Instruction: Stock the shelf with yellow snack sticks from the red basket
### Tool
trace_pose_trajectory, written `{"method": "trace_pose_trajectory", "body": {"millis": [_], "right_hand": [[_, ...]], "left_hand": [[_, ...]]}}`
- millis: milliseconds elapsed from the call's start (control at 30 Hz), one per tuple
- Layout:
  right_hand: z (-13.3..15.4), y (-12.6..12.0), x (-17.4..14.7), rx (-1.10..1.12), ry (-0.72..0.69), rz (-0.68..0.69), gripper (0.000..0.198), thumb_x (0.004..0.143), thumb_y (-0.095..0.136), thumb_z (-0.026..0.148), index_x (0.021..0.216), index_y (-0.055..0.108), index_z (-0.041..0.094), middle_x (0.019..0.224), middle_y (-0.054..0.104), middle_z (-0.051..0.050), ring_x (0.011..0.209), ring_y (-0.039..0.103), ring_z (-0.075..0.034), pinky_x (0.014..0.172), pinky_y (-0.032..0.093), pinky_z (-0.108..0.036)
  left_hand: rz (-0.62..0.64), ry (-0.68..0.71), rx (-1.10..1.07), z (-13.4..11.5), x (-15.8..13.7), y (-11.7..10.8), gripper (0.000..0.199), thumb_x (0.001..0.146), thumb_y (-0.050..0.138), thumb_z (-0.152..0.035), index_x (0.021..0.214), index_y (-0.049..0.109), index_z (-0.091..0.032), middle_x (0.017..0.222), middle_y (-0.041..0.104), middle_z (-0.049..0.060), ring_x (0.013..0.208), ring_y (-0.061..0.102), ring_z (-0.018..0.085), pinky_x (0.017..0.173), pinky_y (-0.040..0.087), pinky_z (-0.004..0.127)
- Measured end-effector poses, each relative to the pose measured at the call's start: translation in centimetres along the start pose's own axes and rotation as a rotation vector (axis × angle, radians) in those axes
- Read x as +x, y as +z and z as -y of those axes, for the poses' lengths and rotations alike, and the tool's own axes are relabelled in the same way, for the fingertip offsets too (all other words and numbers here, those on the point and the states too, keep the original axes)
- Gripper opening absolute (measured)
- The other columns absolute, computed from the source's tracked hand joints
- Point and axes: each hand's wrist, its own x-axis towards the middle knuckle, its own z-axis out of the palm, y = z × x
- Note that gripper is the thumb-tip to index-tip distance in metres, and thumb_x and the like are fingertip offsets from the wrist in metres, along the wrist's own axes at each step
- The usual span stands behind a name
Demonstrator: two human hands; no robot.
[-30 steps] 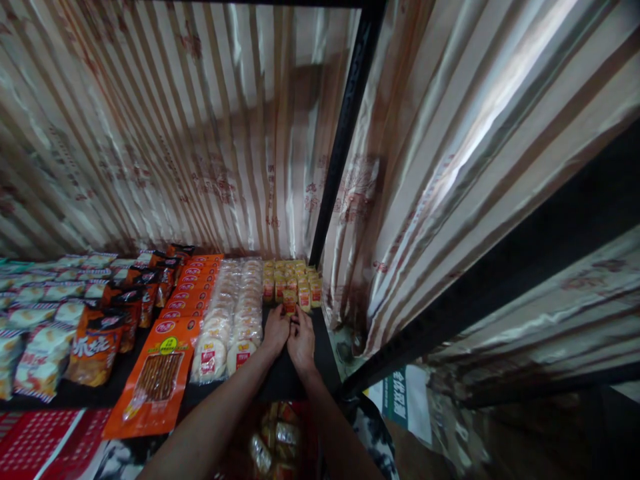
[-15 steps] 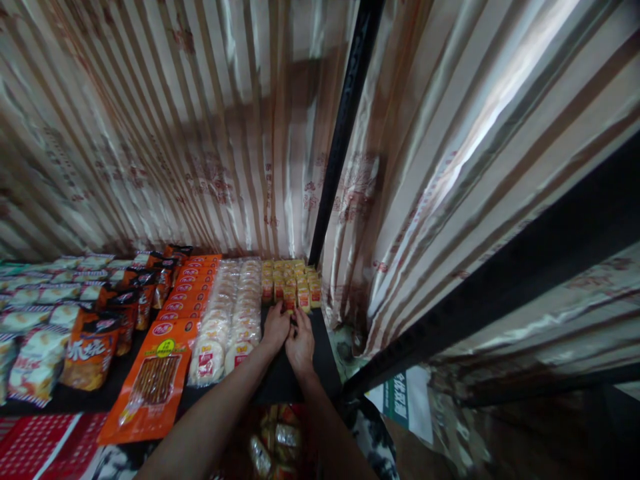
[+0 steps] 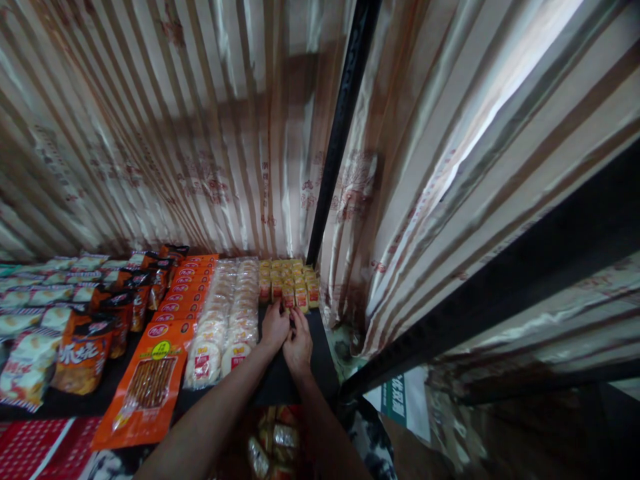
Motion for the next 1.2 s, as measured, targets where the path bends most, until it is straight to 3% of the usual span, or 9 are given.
{"method": "trace_pose_trajectory", "body": {"millis": [133,733,833,1000,1200], "right_hand": [[-0.5,0.3,0.0,0.030,0.001,0.016,0.052,0.070,0.039,0.009,0.120,0.051,0.016,0.127,0.049,-0.010,0.115,0.048,-0.017,0.094,0.042,-0.030],[-1.1,0.3,-0.2,-0.003,-0.112,-0.003,0.045,0.076,0.043,0.016,0.119,0.051,0.010,0.123,0.050,-0.015,0.116,0.046,-0.020,0.098,0.038,-0.035],[-1.2,0.3,0.0,0.031,-0.109,-0.016,0.043,0.076,0.040,0.014,0.116,0.053,0.010,0.122,0.050,-0.015,0.114,0.046,-0.019,0.097,0.038,-0.036],[-0.8,0.1,0.0,0.064,-0.114,-0.020,0.038,0.075,0.037,0.013,0.107,0.059,0.012,0.117,0.054,-0.014,0.109,0.050,-0.019,0.094,0.040,-0.035],[0.4,-1.1,-2.5,0.076,-0.105,0.061,0.035,0.075,0.037,0.013,0.100,0.062,0.013,0.108,0.059,-0.012,0.101,0.054,-0.018,0.091,0.043,-0.034]], "left_hand": [[0.016,0.015,0.144,0.0,-0.1,0.2,0.046,0.079,0.042,-0.016,0.125,0.045,-0.015,0.118,0.055,0.012,0.107,0.052,0.018,0.090,0.038,0.025],[-0.030,0.009,0.161,0.0,-1.2,0.4,0.049,0.077,0.044,-0.014,0.126,0.043,-0.012,0.116,0.054,0.013,0.106,0.052,0.019,0.090,0.038,0.025],[-0.051,0.028,0.137,0.1,-2.2,0.1,0.047,0.075,0.045,-0.010,0.121,0.047,-0.007,0.116,0.054,0.015,0.106,0.052,0.018,0.089,0.039,0.024],[-0.026,0.047,0.143,-0.1,-4.6,-1.1,0.029,0.078,0.041,-0.012,0.097,0.063,-0.012,0.104,0.060,0.010,0.097,0.055,0.016,0.087,0.040,0.025],[0.034,0.099,0.177,0.3,-8.0,-2.2,0.030,0.082,0.034,-0.014,0.091,0.063,-0.015,0.093,0.064,0.008,0.089,0.056,0.016,0.083,0.041,0.026]]}}
